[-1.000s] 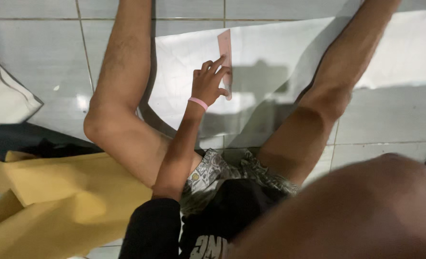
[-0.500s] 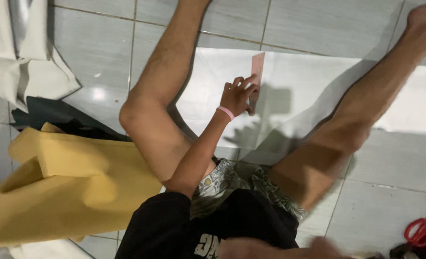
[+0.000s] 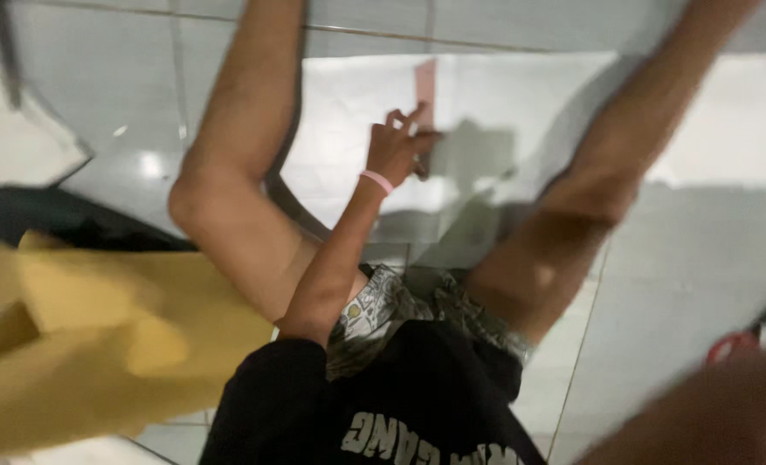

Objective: The person sorts through several sheets of material on the floor, then sits and uses a ruler and a pen to mark a straight line on a white sheet. The person repeatedly repositions the ruler and draws along its edge to create a marked line.

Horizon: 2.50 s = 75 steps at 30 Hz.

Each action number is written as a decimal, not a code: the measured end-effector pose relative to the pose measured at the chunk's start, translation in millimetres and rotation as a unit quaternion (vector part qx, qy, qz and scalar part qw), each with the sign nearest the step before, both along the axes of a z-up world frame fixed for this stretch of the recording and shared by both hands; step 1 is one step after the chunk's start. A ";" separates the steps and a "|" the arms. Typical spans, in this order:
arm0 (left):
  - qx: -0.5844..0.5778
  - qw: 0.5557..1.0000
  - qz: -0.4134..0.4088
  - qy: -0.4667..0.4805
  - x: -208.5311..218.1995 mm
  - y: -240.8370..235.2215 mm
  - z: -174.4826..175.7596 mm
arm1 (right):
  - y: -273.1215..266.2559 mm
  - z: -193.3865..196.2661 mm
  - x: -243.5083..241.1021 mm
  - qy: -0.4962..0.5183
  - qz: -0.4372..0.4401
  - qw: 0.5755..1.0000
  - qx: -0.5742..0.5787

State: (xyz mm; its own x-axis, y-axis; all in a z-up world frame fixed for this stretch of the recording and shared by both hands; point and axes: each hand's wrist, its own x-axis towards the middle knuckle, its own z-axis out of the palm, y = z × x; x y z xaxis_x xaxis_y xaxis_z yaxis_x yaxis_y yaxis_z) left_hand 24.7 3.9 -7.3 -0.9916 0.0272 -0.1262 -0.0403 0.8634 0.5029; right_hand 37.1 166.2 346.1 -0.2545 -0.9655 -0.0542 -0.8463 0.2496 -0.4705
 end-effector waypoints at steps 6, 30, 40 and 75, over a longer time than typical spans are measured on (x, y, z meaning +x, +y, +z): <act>0.026 0.999 -0.002 -0.031 0.3 -3.6 4.2 | -23.9 -12.9 2.9 0.022 0.003 1.000 0.019; 0.110 0.985 -0.013 0.130 -31.1 39.9 2.1 | 113.6 -307.9 -76.3 -0.174 -0.522 0.814 -0.188; 0.191 0.978 0.058 0.061 -3.2 -0.3 -25.8 | 71.1 -322.5 -56.3 -0.122 -0.395 0.909 0.046; 0.203 0.976 0.076 -0.033 0.0 -29.2 7.9 | 48.0 -341.9 -45.5 -0.069 -0.335 0.940 -0.017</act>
State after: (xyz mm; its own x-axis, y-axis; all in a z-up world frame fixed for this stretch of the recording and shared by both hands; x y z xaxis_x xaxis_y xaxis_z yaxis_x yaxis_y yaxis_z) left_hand 24.7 -25.3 0.6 -0.9781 -0.0594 -0.1996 -0.1970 0.5751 0.7940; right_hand -8.5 214.3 4.2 -0.7985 -0.5930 -0.1037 -0.4346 0.6871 -0.5823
